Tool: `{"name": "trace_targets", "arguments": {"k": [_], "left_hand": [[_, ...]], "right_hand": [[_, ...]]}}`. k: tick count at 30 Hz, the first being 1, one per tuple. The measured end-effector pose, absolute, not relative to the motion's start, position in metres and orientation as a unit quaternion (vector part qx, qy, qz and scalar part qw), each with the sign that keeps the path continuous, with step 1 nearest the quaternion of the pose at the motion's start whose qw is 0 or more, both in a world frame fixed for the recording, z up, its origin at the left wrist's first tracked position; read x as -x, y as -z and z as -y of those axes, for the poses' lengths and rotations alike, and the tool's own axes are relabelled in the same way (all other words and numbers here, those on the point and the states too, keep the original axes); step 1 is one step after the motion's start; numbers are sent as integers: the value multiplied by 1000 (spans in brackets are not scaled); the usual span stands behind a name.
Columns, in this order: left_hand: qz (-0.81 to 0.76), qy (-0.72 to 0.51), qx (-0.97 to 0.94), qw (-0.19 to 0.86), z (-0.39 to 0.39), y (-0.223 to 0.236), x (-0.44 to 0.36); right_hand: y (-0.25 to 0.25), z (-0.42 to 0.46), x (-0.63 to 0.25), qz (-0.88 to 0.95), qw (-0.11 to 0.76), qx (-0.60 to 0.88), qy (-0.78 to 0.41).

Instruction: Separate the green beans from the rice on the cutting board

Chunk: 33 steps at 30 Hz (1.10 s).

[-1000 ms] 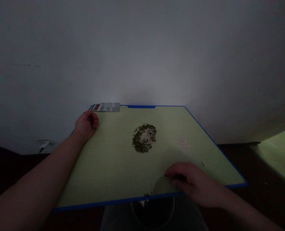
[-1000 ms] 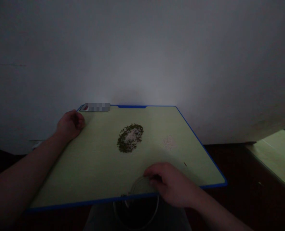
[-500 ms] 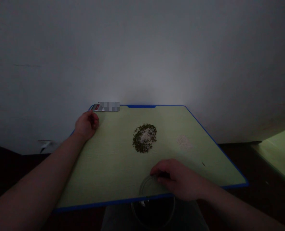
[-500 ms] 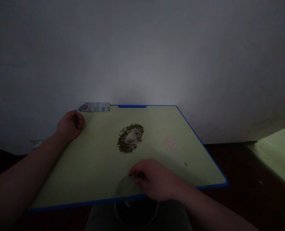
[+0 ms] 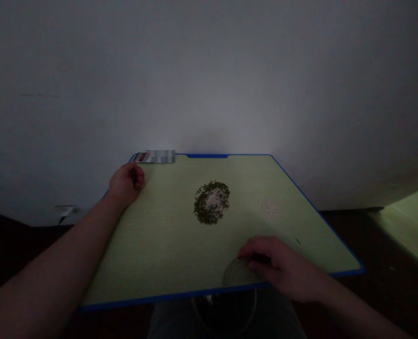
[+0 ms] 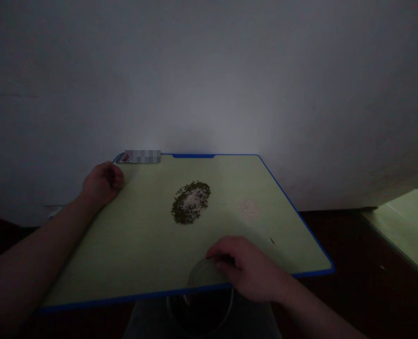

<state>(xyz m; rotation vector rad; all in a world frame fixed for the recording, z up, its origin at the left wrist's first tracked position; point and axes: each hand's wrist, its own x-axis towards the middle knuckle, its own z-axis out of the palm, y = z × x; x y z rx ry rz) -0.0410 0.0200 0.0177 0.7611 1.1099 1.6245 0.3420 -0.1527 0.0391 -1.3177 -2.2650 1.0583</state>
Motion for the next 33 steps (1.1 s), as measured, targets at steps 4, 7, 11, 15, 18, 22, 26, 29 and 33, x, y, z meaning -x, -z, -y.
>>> {"name": "trace_targets", "arguments": {"k": [4,7,11,15,18,22,26,29,33], "left_hand": [[-459,-668,-317,493,-21,-17,41],[-459,-664,-323,494,-21,-16,41],[-457,-665,-327,492,-20,-17,40],[-457,-665,-330,490,-18,-19,38],[-460,-663,-331,489,-18,-20,37],[-465,-661,-329,488,-18,-19,38],[-469,-661,-325,488,-18,-19,38],[-470,-662,-325,485,-18,-20,37],[-472,-660,-330,483,-17,-20,36]], "right_hand": [[-37,155,-349,787,177,451,-382],[-37,155,-351,797,199,438,-364],[-33,159,-348,822,259,442,-249],[-19,168,-337,867,332,371,19],[-8,170,-325,883,315,328,112],[-3,164,-312,884,287,344,134],[-6,156,-310,883,277,355,134],[-6,153,-316,878,272,367,139],[-6,149,-325,870,285,386,117]]}}
